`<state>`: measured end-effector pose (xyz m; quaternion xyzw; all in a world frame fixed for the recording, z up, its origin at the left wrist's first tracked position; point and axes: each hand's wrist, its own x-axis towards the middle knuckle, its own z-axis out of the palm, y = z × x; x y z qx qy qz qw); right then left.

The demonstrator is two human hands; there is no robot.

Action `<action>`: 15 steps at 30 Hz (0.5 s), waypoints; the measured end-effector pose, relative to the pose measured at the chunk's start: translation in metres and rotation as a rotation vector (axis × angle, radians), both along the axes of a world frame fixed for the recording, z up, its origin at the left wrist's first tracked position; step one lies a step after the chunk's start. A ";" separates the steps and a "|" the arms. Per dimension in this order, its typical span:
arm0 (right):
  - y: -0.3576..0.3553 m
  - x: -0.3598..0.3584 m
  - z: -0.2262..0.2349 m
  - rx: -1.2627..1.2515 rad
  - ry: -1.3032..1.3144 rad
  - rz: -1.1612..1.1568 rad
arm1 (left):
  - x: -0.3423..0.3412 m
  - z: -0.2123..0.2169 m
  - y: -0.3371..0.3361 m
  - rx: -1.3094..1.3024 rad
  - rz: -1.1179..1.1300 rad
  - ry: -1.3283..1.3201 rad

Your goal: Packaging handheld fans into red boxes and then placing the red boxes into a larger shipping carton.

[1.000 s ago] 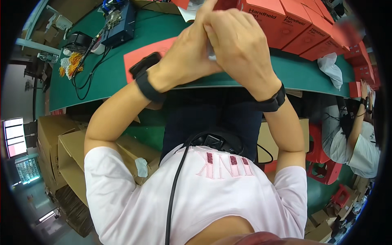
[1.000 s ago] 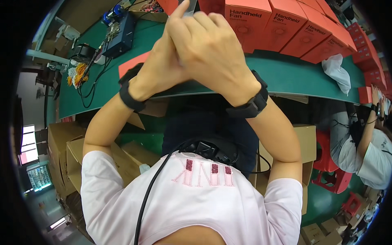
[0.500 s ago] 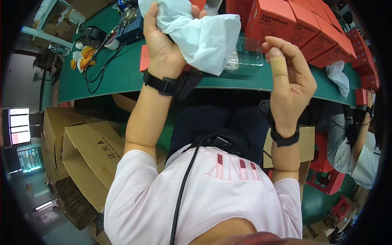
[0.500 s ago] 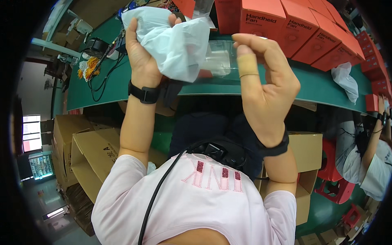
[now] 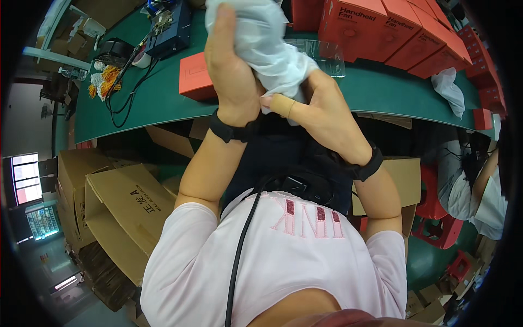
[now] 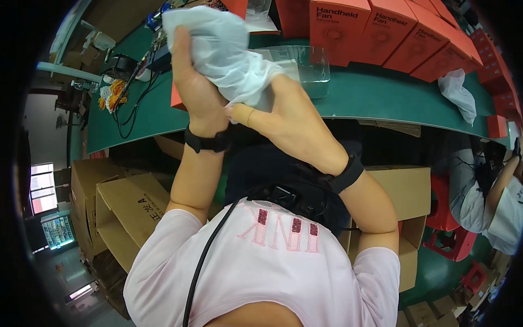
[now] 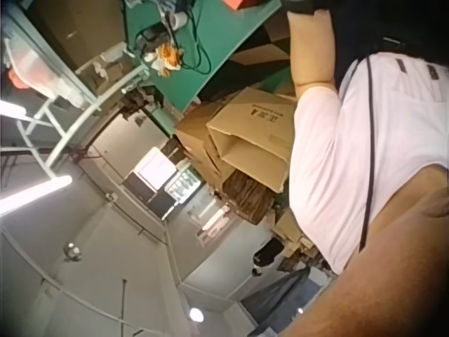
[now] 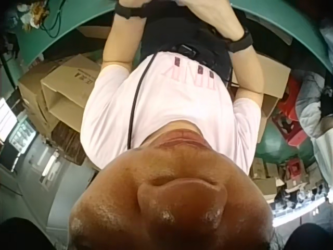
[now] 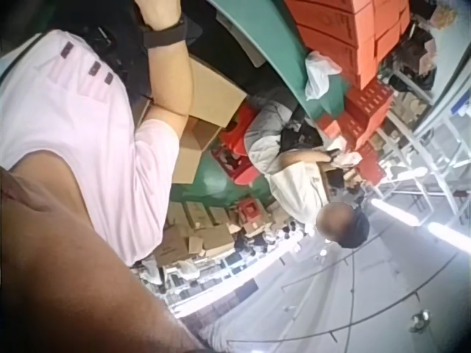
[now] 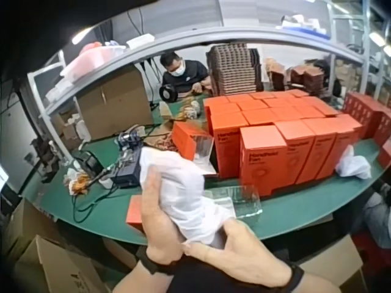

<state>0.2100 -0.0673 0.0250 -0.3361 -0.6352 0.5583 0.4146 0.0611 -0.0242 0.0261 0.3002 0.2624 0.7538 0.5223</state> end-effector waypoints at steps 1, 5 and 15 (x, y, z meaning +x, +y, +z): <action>-0.002 -0.002 0.001 -0.018 0.076 0.001 | -0.005 0.000 0.005 0.054 0.061 0.116; -0.002 0.014 -0.005 0.055 -0.021 -0.081 | -0.026 0.011 0.009 0.054 0.120 0.195; -0.004 0.033 0.002 -0.491 0.179 0.118 | -0.122 -0.049 0.068 -0.024 -0.750 -0.476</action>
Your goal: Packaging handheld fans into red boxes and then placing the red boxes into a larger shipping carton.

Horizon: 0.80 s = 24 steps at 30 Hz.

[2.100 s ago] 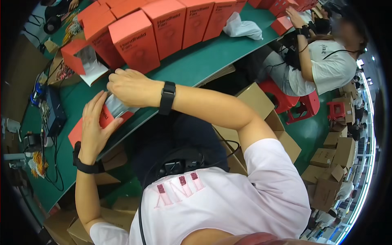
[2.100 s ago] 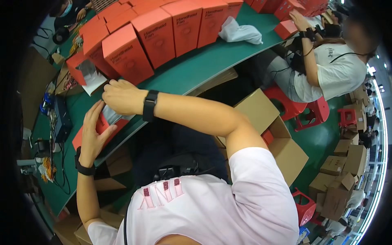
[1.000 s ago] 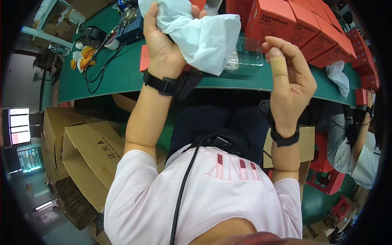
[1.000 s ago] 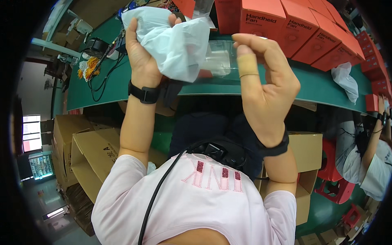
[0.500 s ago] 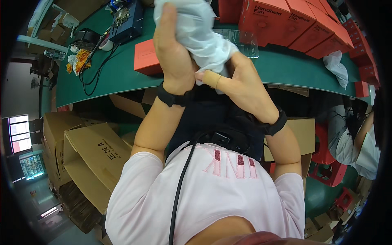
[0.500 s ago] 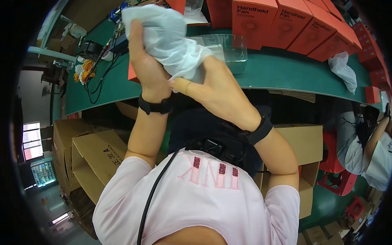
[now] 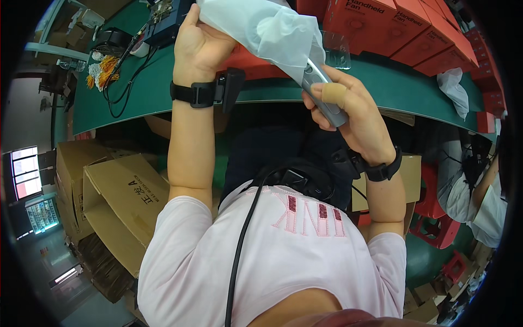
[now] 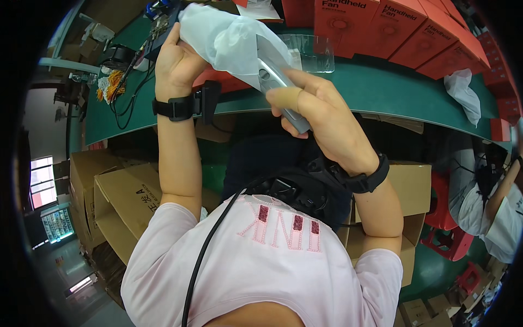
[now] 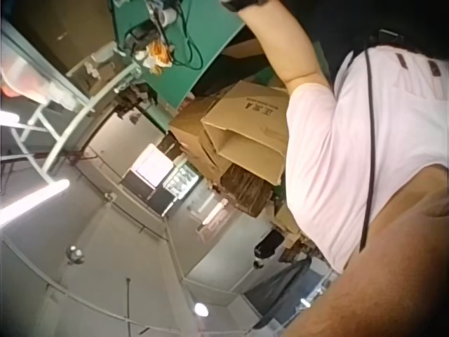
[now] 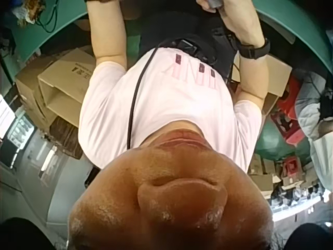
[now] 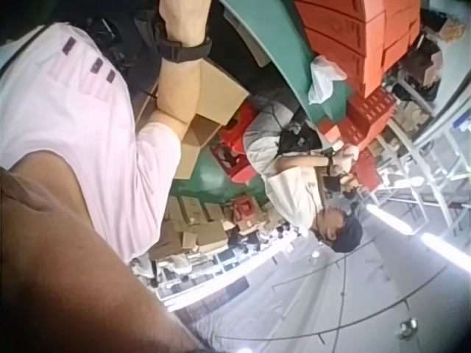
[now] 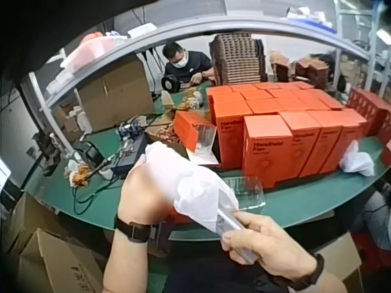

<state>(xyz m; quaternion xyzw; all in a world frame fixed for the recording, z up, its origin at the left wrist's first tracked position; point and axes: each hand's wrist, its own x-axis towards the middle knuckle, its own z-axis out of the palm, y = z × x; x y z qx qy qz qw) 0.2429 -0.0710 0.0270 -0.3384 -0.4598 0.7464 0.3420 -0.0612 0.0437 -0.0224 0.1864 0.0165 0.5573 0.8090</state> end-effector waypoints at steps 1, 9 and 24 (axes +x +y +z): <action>0.000 0.000 -0.001 -0.002 -0.001 -0.006 | 0.009 0.003 -0.006 -0.088 0.053 0.079; -0.007 -0.009 -0.009 0.090 -0.113 -0.120 | 0.116 0.033 -0.084 0.041 0.416 0.702; -0.017 -0.011 -0.009 0.115 -0.046 -0.142 | 0.094 0.044 -0.053 -0.104 0.122 0.146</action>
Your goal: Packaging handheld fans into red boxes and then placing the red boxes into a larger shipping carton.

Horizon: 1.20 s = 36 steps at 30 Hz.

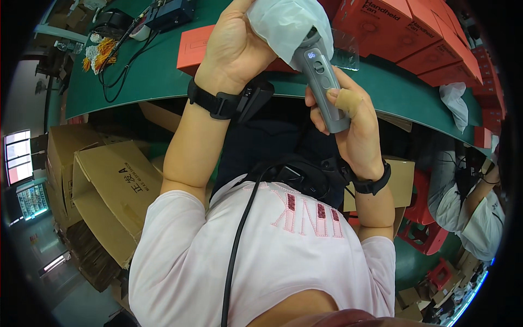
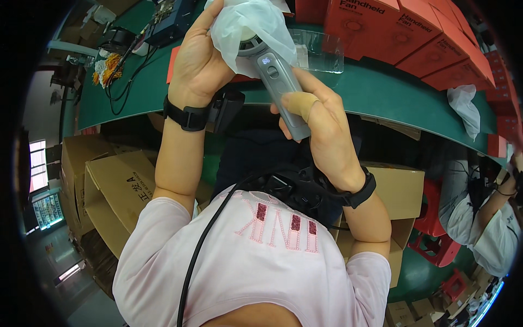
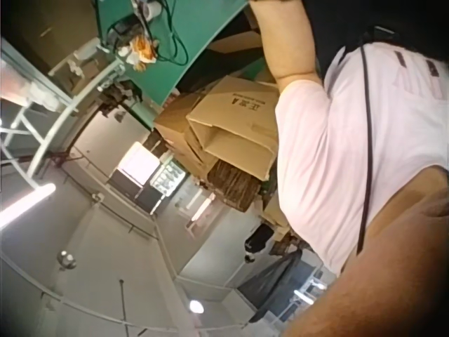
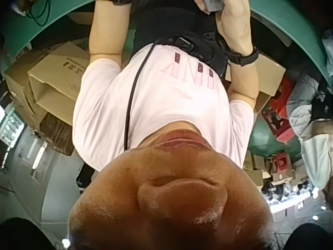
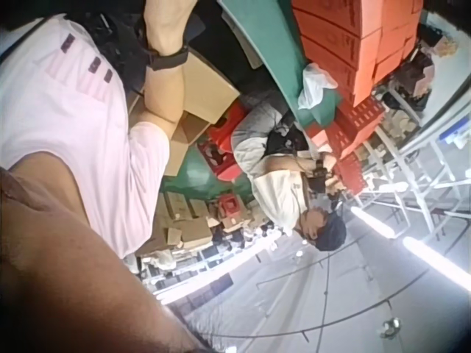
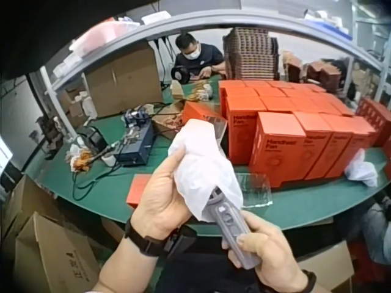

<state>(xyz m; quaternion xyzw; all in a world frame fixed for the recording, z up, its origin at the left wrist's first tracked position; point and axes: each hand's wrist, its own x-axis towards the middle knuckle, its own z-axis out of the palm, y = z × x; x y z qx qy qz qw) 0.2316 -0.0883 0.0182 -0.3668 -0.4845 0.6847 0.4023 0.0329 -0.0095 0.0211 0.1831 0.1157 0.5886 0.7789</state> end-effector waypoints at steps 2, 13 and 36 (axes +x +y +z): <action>-0.001 0.000 0.000 0.003 0.005 -0.001 | 0.000 0.002 -0.002 0.012 -0.009 -0.009; -0.001 0.003 -0.004 0.042 0.026 -0.005 | -0.017 0.003 0.000 0.122 -0.160 0.014; 0.002 0.010 -0.021 0.452 0.220 -0.593 | 0.070 -0.014 -0.043 0.048 0.049 0.179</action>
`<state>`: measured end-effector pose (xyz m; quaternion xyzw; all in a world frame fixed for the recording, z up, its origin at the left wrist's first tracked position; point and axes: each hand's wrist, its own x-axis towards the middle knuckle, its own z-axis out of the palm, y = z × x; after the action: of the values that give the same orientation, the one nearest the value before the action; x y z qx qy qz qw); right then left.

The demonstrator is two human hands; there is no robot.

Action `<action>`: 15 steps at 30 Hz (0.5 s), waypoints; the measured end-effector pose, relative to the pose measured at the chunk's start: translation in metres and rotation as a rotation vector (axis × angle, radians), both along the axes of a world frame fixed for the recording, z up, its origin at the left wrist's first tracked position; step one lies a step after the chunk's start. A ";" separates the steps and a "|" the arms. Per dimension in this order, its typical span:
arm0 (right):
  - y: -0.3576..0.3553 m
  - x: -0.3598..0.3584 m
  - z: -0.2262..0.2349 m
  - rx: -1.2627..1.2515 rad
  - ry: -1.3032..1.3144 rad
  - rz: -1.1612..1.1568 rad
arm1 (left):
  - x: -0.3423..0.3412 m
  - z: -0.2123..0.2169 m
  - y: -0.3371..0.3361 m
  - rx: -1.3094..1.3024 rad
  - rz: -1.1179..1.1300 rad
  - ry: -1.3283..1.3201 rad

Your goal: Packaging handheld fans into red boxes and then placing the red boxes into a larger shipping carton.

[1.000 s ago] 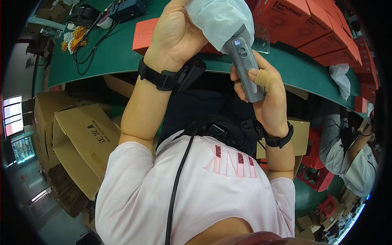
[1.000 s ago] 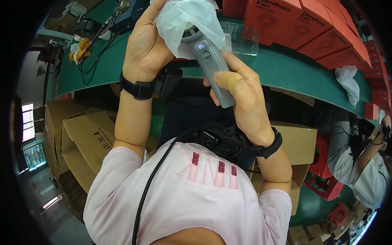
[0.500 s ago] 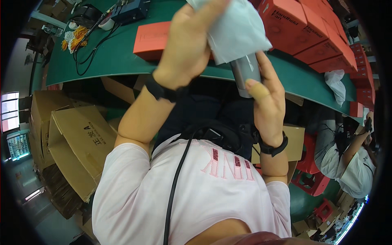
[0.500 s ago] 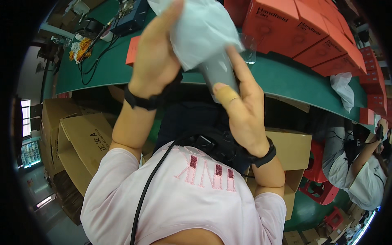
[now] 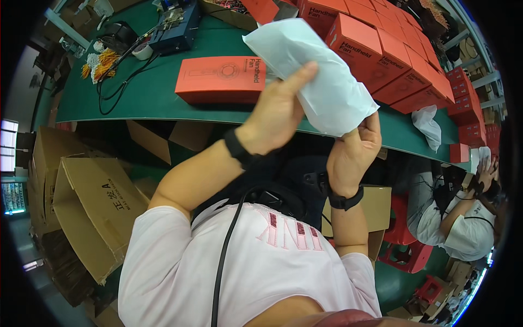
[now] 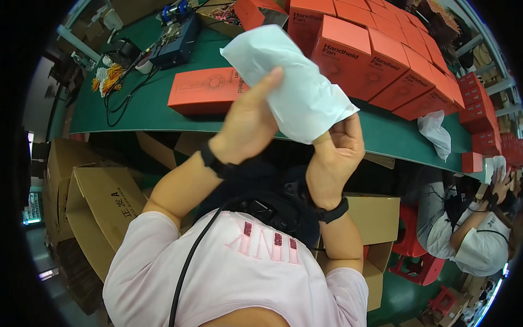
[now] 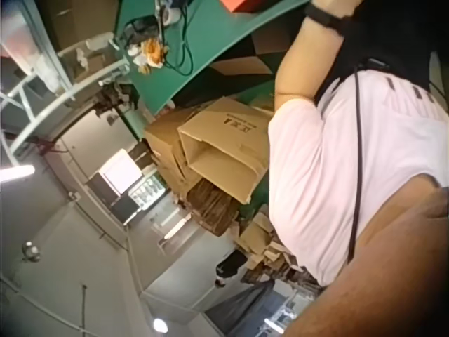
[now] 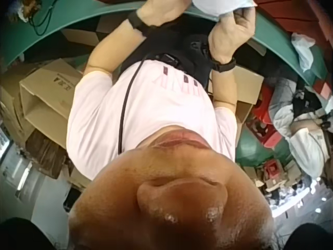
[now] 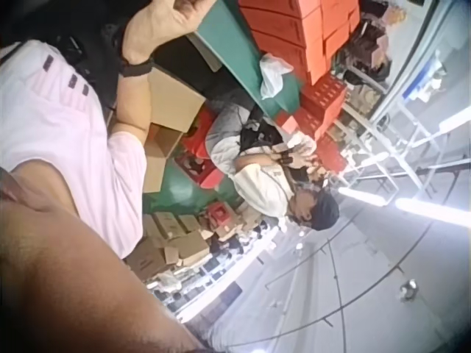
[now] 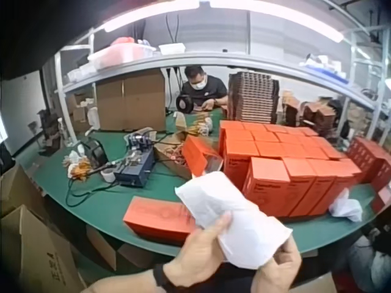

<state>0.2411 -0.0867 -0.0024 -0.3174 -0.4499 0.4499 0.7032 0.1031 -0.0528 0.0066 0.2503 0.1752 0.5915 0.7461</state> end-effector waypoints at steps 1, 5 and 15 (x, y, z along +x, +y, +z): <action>-0.001 -0.005 -0.001 0.016 -0.024 -0.049 | 0.014 0.001 -0.001 0.015 0.034 -0.016; -0.002 -0.009 -0.008 0.158 -0.274 -0.224 | 0.033 0.011 -0.015 0.119 0.112 0.084; -0.013 -0.005 -0.014 0.185 -0.704 -0.237 | 0.023 0.007 -0.010 0.093 0.088 0.012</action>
<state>0.2357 -0.1000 -0.0166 -0.4375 -0.6628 0.1863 0.5785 0.1258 -0.0630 0.0138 0.2802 0.1627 0.6297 0.7060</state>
